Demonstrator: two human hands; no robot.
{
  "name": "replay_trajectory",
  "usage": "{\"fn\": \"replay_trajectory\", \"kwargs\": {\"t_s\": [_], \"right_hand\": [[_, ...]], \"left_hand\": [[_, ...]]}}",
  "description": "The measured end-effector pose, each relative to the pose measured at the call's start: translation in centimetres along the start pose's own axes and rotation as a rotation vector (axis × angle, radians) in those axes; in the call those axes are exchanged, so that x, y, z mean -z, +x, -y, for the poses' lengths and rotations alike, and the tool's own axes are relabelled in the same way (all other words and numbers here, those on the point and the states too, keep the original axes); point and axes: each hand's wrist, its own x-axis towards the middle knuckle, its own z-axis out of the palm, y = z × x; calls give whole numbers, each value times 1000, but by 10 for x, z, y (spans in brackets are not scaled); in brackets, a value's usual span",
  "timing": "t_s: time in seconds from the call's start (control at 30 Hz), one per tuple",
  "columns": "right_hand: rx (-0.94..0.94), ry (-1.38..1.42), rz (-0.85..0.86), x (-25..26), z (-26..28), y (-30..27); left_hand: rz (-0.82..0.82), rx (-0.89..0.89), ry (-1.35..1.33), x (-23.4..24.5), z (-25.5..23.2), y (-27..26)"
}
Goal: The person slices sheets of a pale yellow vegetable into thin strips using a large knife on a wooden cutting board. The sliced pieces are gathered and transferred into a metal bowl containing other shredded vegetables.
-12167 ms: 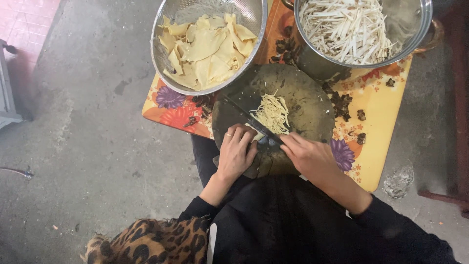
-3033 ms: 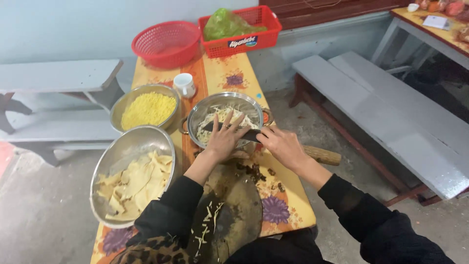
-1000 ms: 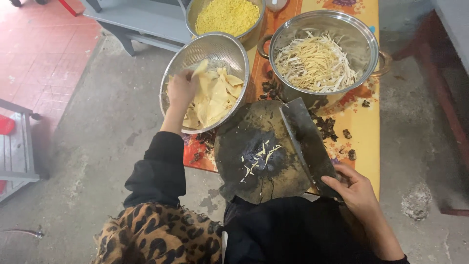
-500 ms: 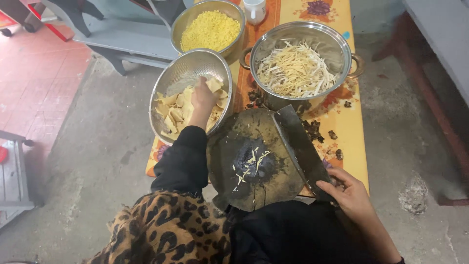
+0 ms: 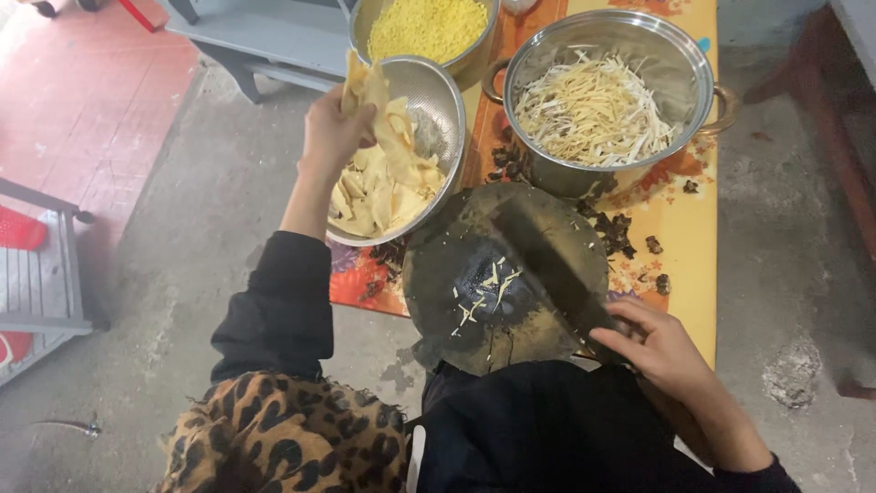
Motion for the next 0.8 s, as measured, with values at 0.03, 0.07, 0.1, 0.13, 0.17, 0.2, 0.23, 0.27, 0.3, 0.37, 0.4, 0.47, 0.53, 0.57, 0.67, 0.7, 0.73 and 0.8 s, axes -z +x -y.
{"fn": "replay_trajectory", "kwargs": {"t_s": [0.03,0.07,0.1,0.13,0.17,0.2,0.23,0.27,0.3,0.37,0.4,0.47,0.53,0.57,0.67,0.7,0.73,0.8], "right_hand": [[-1,-2,4,-3,-7,6],[287,-146,84,-6,-14,12],[576,-287,163,-9,-21,17],[573,-288,167,-13,-8,15],[543,-390,321,-16,5,13],[507,-489,479,-20,17,9],[502,-488,485,-23,19,11],[485,-536,532,-26,22,12],[469,-583,580,-30,25,14],[435,-610,562,-29,23,23],[405,-638,538,-29,22,28],[421,-633,491,-19,22,30],[439,-628,443,-9,21,34],[392,-623,396,-4,20,35],[284,-637,293,14,15,45],[228,-658,240,20,13,49],[228,-657,240,25,9,54],[314,-611,113,35,1,64]], "left_hand": [[-1,4,-1,5,0,-1],[-4,-27,-29,9,0,-2],[-7,-58,-57,13,-1,-4],[-7,-53,-58,17,-4,-7],[-2,-76,-52,20,-8,-9],[5,-95,-47,23,-11,-13],[7,-88,-48,26,-15,-19],[0,-139,-32,29,-19,-24],[-7,-190,-16,33,-23,-30],[11,-287,-37,37,-21,-30],[28,-391,-57,40,-20,-30],[26,-385,-89,41,-23,-30],[22,-382,-122,44,-31,-35],[46,-408,-104,45,-37,-40],[118,-386,-100,38,-57,-57],[160,-334,-114,35,-65,-64],[160,-335,-113,31,-71,-73],[294,-203,-149,22,-85,-91]]}}
